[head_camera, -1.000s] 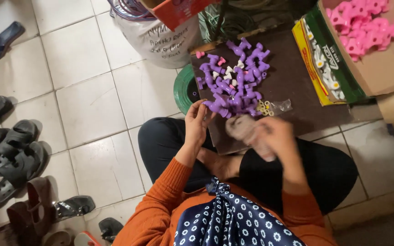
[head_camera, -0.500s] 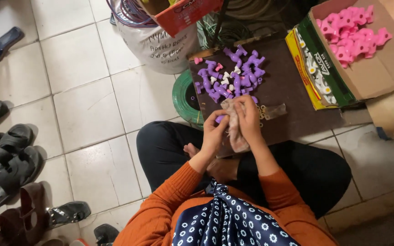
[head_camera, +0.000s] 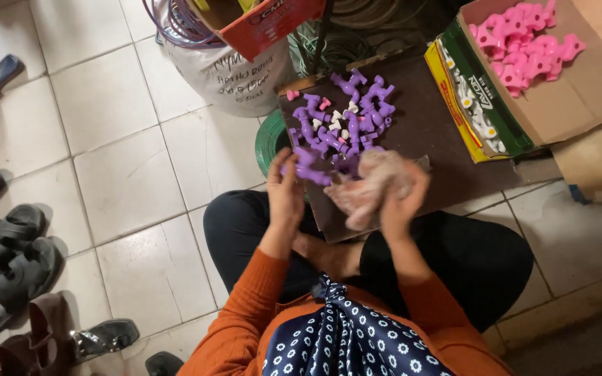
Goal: The person sits on the floor and assembles small plastic irrigation components. They pick up purple and pink plastic pieces, insert small rubber rings, and connect the parts by hand. The person wipes the components with a cloth and places the assembled pieces into a nearby cardboard box.
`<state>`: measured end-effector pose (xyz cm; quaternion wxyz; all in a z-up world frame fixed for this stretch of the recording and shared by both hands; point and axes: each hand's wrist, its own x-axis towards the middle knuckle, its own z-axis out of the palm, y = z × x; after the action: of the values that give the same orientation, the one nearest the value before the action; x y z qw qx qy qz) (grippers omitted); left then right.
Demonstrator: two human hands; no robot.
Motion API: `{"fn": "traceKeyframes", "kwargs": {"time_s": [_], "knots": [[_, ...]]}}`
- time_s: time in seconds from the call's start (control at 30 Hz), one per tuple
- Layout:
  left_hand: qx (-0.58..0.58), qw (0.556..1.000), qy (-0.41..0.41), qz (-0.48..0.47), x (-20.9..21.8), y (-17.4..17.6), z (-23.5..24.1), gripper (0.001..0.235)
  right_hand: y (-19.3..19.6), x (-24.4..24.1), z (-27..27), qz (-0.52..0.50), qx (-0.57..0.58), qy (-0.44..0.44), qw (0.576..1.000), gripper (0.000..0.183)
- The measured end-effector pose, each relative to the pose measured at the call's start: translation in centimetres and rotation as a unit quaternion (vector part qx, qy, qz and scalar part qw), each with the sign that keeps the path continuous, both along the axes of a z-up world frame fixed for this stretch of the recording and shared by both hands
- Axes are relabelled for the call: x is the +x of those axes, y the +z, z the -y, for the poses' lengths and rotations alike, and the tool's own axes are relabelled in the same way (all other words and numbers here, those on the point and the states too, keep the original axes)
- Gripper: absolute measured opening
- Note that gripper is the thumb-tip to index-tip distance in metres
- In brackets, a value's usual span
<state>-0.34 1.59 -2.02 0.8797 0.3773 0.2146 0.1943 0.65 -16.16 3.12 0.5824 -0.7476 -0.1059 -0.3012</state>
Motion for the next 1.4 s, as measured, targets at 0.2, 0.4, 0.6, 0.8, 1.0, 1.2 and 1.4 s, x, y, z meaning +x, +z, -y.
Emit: {"fn": "traceKeyframes", "kwargs": {"time_s": [0.2, 0.4, 0.6, 0.8, 1.0, 1.2, 1.4], "knots": [[0.139, 0.98, -0.108, 0.097, -0.2, 5.1, 3.6, 0.04, 0.9, 0.7, -0.3, -0.14, 0.091, 0.116, 0.979, 0.045], [-0.206, 0.947, -0.228, 0.091, -0.9, 3.2, 1.9, 0.07, 2.3, 0.2, -3.3, -0.117, -0.09, 0.397, 0.906, 0.072], [-0.036, 0.964, -0.223, 0.139, -1.6, 3.1, 2.1, 0.076, 2.2, -0.2, -4.2, 0.046, -0.205, 0.187, 0.96, 0.043], [0.02, 0.985, -0.171, -0.016, -3.2, 3.8, 2.6, 0.075, 0.6, -0.4, -4.1, 0.035, -0.187, 0.157, 0.969, 0.04], [-0.03, 0.994, -0.099, 0.044, -2.9, 6.2, 1.6, 0.062, 3.4, -1.0, -3.9, -0.07, -0.041, 0.287, 0.955, 0.045], [-0.008, 0.998, 0.028, -0.047, -1.1, 3.2, 0.9, 0.055, 3.6, -1.7, -3.2, -0.033, -0.088, 0.243, 0.965, 0.04], [0.021, 0.992, 0.075, -0.099, 0.3, -0.2, -2.0, 0.048, 3.3, -2.0, -1.7, -0.094, -0.019, 0.184, 0.978, 0.044]]}}
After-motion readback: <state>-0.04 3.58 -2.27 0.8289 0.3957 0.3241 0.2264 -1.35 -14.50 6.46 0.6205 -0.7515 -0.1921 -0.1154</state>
